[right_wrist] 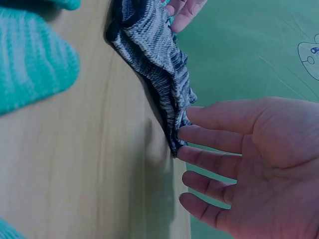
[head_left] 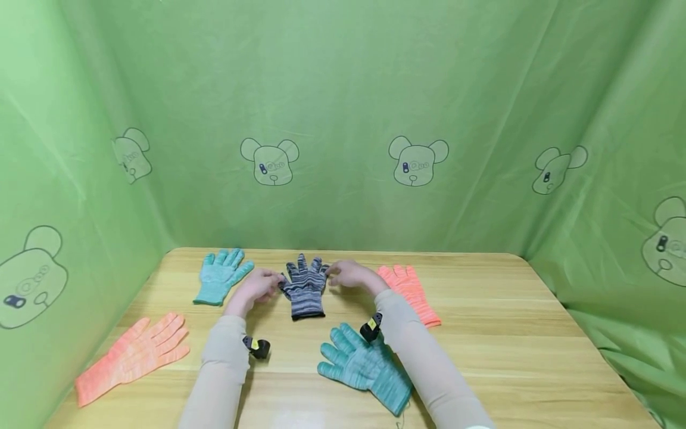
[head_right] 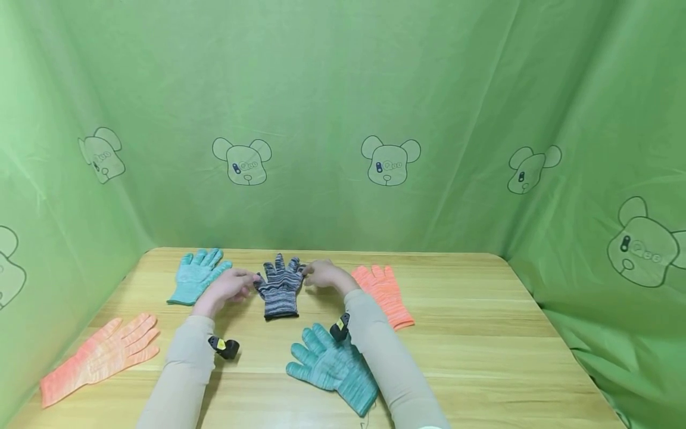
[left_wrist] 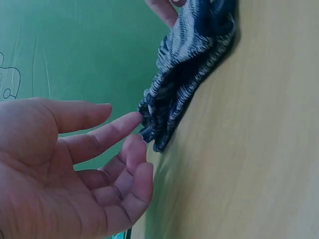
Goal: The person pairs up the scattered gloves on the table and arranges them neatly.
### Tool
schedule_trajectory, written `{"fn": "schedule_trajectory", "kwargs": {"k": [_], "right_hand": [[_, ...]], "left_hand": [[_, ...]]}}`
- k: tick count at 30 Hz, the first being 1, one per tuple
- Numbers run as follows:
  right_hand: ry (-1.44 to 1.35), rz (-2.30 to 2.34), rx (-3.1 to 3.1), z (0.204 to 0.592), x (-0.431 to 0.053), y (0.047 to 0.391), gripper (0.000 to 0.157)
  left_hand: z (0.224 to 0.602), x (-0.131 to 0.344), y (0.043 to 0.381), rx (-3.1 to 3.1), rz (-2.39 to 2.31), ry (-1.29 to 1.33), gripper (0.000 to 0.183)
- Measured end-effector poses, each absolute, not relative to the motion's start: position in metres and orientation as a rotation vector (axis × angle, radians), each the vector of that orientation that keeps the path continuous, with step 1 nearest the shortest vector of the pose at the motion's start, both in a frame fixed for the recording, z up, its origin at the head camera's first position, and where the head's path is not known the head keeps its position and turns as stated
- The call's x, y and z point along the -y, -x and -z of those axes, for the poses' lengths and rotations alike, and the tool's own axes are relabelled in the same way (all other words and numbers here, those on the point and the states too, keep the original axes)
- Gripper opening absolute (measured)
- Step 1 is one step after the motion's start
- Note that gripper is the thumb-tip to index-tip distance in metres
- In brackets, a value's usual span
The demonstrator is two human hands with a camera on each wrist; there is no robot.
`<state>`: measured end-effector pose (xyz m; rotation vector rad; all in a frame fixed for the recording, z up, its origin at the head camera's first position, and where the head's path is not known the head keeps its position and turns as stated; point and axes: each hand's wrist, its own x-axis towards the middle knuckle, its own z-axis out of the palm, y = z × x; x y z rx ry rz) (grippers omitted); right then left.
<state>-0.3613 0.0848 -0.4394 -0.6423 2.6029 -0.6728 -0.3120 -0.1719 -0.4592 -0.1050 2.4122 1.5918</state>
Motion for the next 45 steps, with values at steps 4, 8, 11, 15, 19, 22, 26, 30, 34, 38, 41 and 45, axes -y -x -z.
{"fn": "schedule_trajectory", "kwargs": {"k": [4, 8, 11, 15, 19, 22, 26, 30, 34, 38, 41, 45], "right_hand": [[0.615, 0.752, -2.606, 0.435, -0.084, 0.361, 0.041], [0.611, 0.835, -2.619, 0.431, -0.082, 0.362, 0.041], [0.601, 0.876, -2.628, 0.43, -0.081, 0.362, 0.041], [0.568, 0.93, -2.65, 0.43, -0.078, 0.363, 0.04], [0.581, 0.984, -2.649, 0.43, -0.074, 0.363, 0.037], [0.625, 0.994, -2.622, 0.43, -0.07, 0.362, 0.035], [0.677, 0.963, -2.57, 0.434, -0.067, 0.363, 0.034], [0.691, 0.915, -2.536, 0.437, -0.067, 0.364, 0.035], [0.69, 0.867, -2.511, 0.439, -0.07, 0.364, 0.036], [0.696, 0.808, -2.497, 0.439, -0.072, 0.362, 0.035], [0.696, 0.769, -2.504, 0.438, -0.072, 0.362, 0.034], [0.679, 0.743, -2.525, 0.437, -0.072, 0.362, 0.034]], "left_hand": [[0.457, 0.171, 0.315, -2.427, -1.643, 0.098, 0.036], [0.455, 0.169, 0.318, -2.42, -1.693, 0.081, 0.039], [0.453, 0.167, 0.321, -2.384, -1.741, 0.077, 0.04], [0.454, 0.161, 0.325, -2.334, -1.788, 0.078, 0.043], [0.456, 0.156, 0.331, -2.293, -1.824, 0.085, 0.047], [0.457, 0.154, 0.334, -2.271, -1.832, 0.102, 0.048], [0.459, 0.152, 0.335, -2.257, -1.781, 0.099, 0.048], [0.461, 0.15, 0.335, -2.246, -1.741, 0.098, 0.05], [0.464, 0.149, 0.335, -2.274, -1.68, 0.107, 0.051], [0.468, 0.15, 0.336, -2.306, -1.607, 0.083, 0.047], [0.468, 0.15, 0.335, -2.318, -1.585, 0.064, 0.045], [0.467, 0.15, 0.335, -2.329, -1.587, 0.067, 0.044]]}}
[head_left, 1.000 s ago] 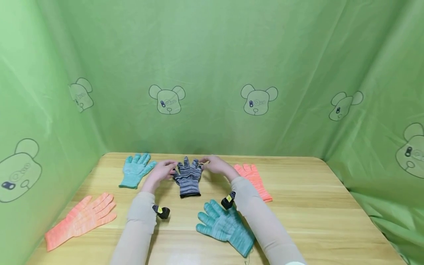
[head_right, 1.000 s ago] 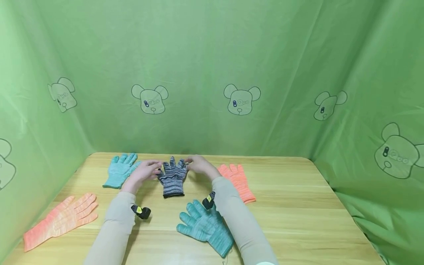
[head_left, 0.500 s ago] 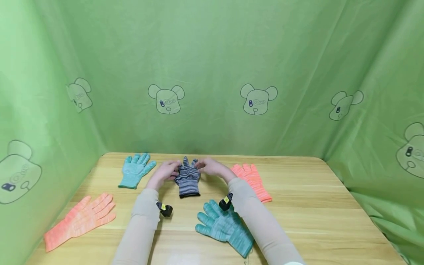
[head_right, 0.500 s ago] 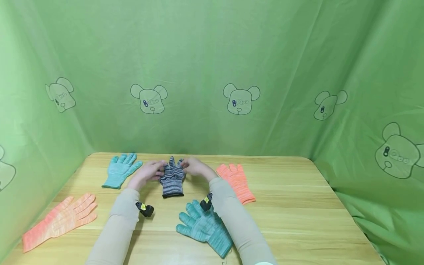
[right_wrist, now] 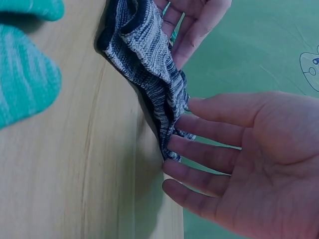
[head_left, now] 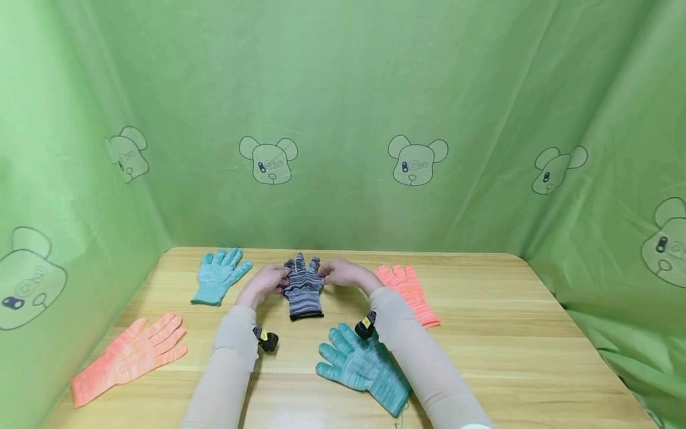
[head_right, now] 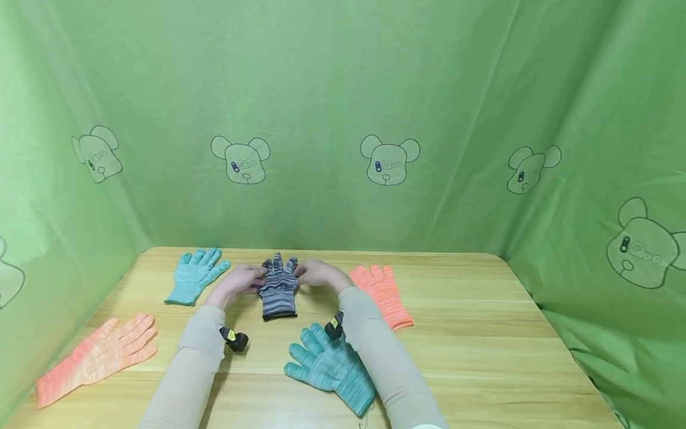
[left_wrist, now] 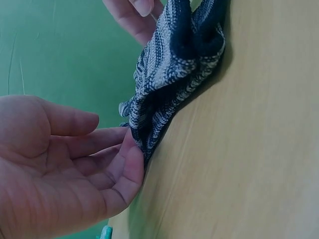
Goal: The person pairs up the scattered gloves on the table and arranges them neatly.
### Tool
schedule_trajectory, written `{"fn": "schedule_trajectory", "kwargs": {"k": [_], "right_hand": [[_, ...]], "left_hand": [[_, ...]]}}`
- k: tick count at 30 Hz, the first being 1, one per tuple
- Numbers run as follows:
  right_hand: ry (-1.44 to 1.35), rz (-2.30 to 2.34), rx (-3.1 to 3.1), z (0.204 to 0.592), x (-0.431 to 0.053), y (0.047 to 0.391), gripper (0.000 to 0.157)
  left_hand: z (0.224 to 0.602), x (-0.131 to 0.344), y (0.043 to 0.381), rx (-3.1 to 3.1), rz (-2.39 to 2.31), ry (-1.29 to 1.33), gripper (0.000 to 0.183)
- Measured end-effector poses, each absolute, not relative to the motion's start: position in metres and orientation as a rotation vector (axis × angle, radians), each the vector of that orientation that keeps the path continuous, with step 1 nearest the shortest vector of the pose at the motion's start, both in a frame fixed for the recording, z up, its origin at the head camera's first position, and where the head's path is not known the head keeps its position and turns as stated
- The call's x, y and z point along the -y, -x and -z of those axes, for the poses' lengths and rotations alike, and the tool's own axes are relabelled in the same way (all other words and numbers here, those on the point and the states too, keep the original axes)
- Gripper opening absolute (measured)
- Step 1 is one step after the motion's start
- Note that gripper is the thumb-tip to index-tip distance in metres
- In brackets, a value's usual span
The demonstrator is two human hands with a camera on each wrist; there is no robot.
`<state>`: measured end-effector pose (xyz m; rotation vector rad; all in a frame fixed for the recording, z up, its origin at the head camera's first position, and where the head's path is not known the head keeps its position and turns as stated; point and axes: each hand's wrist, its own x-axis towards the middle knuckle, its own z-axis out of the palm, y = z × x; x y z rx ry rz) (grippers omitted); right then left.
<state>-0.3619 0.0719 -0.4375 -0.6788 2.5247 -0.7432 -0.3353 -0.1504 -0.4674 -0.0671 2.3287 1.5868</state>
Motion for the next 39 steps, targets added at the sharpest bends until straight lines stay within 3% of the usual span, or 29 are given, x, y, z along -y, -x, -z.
{"fn": "schedule_trajectory", "kwargs": {"k": [24, 39], "right_hand": [[0.686, 0.903, -2.554, 0.428, -0.068, 0.359, 0.033], [0.776, 0.713, -2.477, 0.432, -0.061, 0.354, 0.036]], "left_hand": [[0.454, 0.152, 0.325, -2.361, -1.657, 0.064, 0.04], [0.459, 0.162, 0.317, -2.255, -1.621, 0.051, 0.039]]}}
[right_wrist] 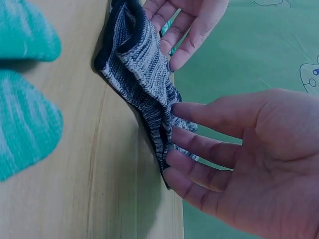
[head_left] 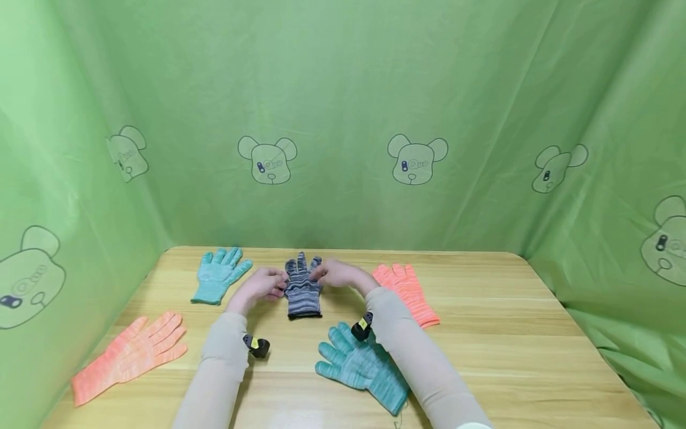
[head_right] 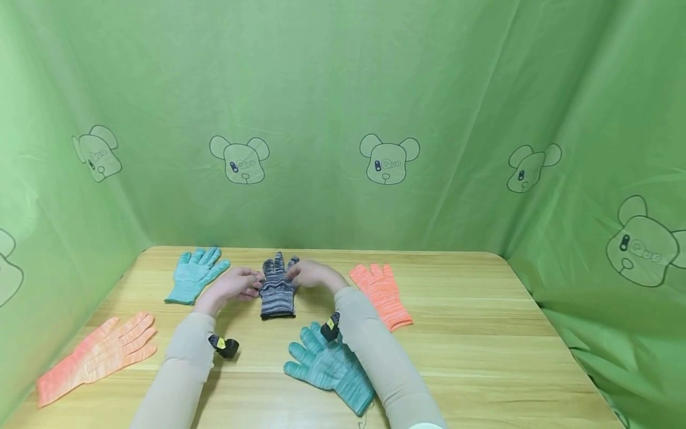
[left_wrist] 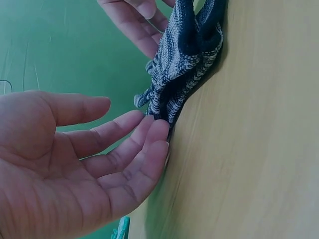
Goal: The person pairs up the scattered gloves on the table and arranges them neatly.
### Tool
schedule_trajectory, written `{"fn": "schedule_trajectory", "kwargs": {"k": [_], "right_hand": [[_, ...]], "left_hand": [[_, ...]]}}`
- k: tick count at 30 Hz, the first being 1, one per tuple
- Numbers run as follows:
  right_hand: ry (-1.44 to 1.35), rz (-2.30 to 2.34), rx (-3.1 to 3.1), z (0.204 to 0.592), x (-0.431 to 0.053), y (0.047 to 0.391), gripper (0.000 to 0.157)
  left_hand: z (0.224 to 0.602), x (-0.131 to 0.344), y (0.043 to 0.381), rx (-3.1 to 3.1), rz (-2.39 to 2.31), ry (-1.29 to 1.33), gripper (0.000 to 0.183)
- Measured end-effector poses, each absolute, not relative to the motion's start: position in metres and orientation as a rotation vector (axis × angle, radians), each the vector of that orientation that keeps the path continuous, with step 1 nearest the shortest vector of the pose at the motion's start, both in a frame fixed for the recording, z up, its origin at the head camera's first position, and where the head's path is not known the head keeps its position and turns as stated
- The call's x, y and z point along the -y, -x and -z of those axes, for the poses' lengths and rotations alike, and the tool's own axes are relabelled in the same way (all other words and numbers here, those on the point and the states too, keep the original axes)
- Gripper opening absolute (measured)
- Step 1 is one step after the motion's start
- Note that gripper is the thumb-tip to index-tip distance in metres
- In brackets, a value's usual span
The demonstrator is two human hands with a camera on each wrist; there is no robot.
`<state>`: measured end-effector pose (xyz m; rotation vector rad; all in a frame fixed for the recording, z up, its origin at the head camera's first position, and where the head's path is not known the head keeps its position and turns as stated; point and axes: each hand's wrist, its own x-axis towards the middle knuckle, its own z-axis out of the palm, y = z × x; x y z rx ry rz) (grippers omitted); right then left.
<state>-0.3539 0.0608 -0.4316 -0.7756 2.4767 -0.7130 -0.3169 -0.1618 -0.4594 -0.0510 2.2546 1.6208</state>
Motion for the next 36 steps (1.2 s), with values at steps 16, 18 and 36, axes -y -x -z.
{"fn": "schedule_trajectory", "kwargs": {"k": [16, 18, 36], "right_hand": [[0.794, 0.601, -2.471, 0.432, -0.059, 0.353, 0.038], [0.777, 0.627, -2.471, 0.432, -0.06, 0.353, 0.037], [0.609, 0.936, -2.661, 0.438, -0.067, 0.368, 0.034]], "left_hand": [[0.46, 0.163, 0.319, -2.238, -1.668, 0.057, 0.04], [0.46, 0.162, 0.32, -2.247, -1.665, 0.071, 0.04], [0.443, 0.142, 0.338, -2.34, -1.623, 0.095, 0.038]]}}
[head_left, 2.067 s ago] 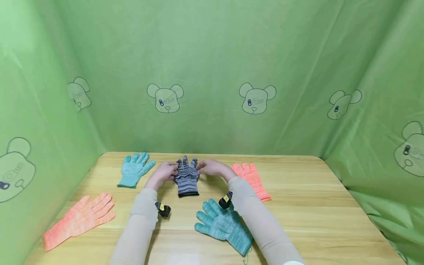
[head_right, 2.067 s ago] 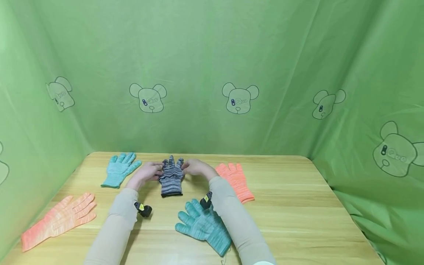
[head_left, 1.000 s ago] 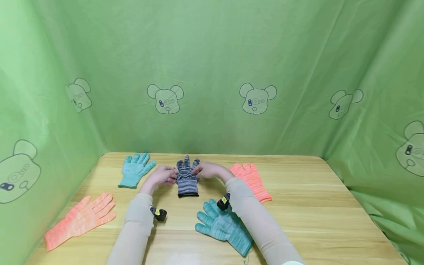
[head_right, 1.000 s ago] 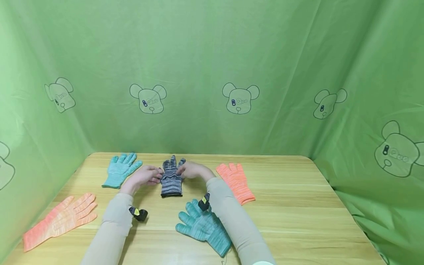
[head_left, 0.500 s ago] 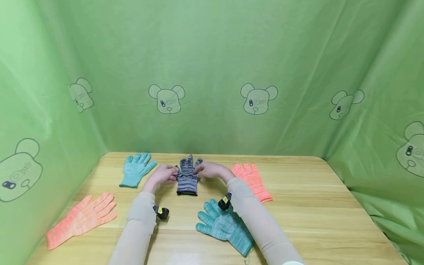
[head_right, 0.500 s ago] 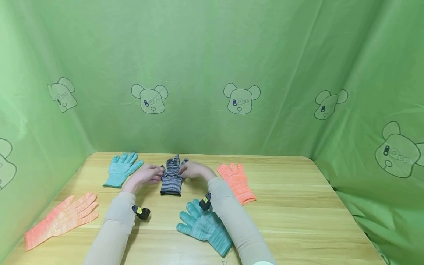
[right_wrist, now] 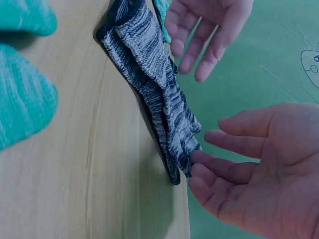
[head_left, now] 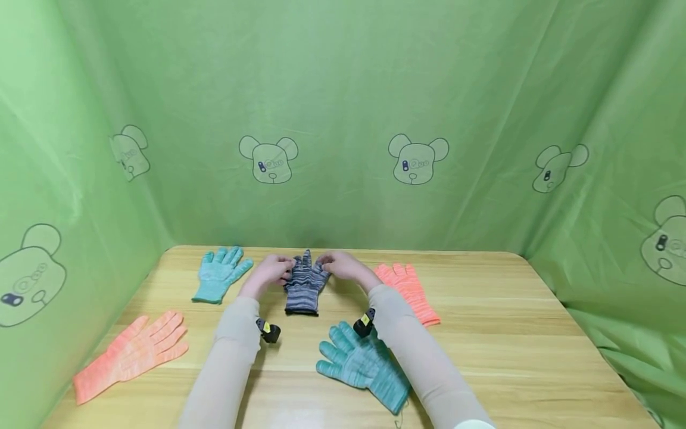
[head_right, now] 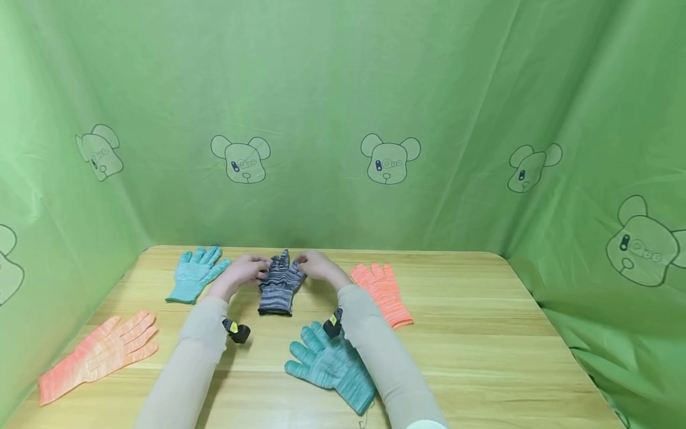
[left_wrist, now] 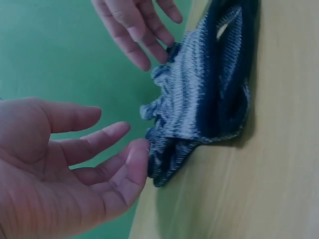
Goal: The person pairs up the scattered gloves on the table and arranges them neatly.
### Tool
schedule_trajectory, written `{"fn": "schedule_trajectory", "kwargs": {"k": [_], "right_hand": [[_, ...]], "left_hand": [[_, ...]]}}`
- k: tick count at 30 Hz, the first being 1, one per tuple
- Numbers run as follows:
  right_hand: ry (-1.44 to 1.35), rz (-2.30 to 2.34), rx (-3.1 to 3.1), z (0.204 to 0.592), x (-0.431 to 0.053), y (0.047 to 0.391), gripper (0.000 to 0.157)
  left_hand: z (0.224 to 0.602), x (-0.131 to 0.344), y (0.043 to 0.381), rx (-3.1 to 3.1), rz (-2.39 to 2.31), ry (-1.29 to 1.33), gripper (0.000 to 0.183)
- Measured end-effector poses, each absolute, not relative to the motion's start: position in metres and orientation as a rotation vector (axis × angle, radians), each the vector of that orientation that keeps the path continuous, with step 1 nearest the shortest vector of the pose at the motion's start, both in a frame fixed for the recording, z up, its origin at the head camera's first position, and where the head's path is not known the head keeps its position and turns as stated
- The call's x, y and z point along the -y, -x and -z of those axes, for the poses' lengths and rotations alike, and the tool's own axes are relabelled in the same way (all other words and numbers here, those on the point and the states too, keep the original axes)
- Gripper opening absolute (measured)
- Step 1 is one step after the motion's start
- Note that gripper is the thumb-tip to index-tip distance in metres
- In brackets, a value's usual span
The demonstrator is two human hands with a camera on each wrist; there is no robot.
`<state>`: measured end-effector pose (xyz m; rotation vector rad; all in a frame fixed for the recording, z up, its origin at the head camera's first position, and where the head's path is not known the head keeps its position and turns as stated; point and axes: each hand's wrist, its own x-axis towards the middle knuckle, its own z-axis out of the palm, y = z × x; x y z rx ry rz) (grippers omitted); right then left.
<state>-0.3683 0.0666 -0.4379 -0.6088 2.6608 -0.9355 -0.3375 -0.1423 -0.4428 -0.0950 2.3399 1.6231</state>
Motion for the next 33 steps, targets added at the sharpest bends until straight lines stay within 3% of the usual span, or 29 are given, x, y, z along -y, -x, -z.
{"fn": "schedule_trajectory", "kwargs": {"k": [33], "right_hand": [[0.721, 0.71, -2.549, 0.441, -0.064, 0.365, 0.04]], "left_hand": [[0.465, 0.142, 0.346, -2.354, -1.513, 0.009, 0.043]]}}
